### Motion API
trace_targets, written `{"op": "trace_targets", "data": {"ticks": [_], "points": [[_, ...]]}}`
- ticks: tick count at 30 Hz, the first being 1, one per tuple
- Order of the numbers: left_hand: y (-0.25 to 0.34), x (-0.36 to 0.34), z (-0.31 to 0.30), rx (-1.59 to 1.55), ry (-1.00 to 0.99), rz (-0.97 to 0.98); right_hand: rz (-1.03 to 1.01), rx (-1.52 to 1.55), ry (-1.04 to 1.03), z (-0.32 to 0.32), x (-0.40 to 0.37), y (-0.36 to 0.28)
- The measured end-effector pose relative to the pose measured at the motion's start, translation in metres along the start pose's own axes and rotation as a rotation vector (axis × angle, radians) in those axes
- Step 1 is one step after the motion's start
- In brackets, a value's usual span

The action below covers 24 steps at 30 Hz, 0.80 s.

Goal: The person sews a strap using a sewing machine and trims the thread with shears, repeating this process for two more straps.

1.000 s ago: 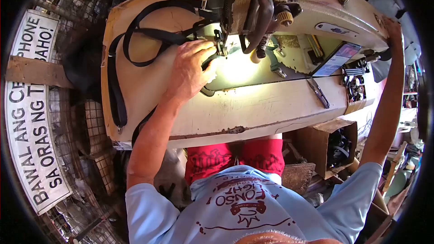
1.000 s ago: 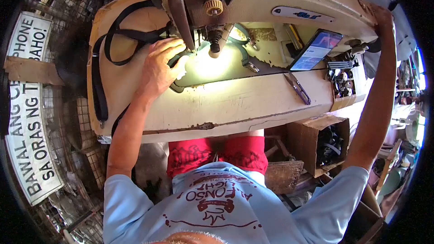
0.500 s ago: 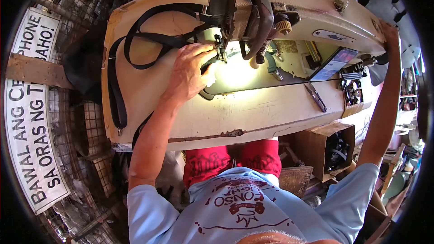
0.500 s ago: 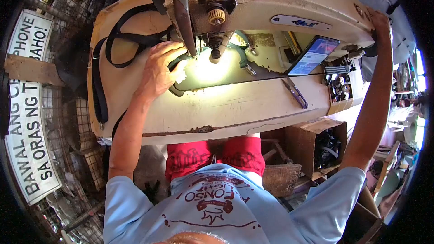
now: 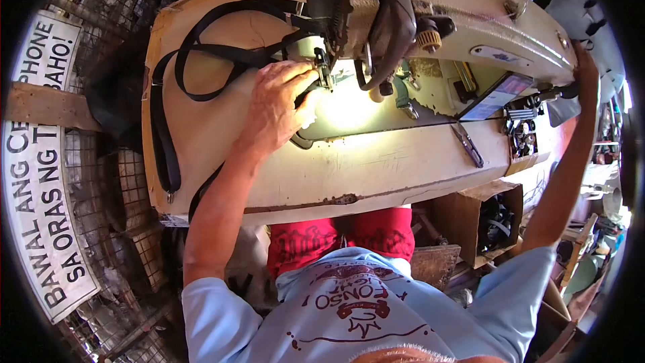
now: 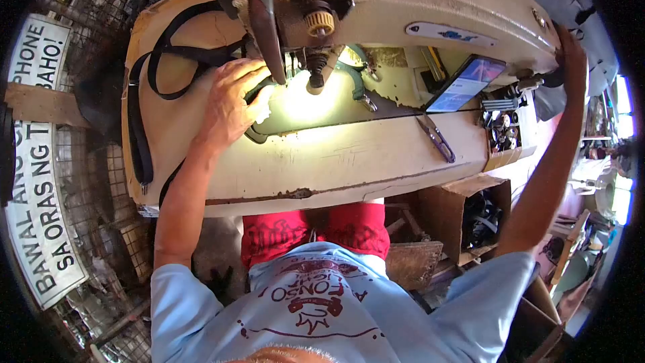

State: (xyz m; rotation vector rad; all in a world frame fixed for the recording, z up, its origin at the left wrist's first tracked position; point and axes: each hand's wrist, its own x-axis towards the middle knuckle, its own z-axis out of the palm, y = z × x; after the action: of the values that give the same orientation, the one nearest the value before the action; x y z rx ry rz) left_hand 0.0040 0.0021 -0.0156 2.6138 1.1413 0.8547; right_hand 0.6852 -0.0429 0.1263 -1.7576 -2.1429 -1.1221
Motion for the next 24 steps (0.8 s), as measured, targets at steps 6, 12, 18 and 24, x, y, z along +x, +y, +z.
{"op": "trace_targets", "data": {"ticks": [6,12,18,24], "points": [[-0.001,-0.001,0.002,0.004,0.045,0.019,1.066,0.733,0.574,0.028,-0.092,-0.096],[-0.002,-0.001,0.007,0.015,0.064,0.063,0.561,0.435,0.02,0.003,0.004,0.013],[0.001,-0.002,0.008,0.046,0.1,0.092,0.681,0.848,-0.551,0.035,0.046,0.046],[0.001,-0.003,0.007,0.066,0.091,0.113,0.172,0.303,-0.088,0.019,0.007,0.013]]}}
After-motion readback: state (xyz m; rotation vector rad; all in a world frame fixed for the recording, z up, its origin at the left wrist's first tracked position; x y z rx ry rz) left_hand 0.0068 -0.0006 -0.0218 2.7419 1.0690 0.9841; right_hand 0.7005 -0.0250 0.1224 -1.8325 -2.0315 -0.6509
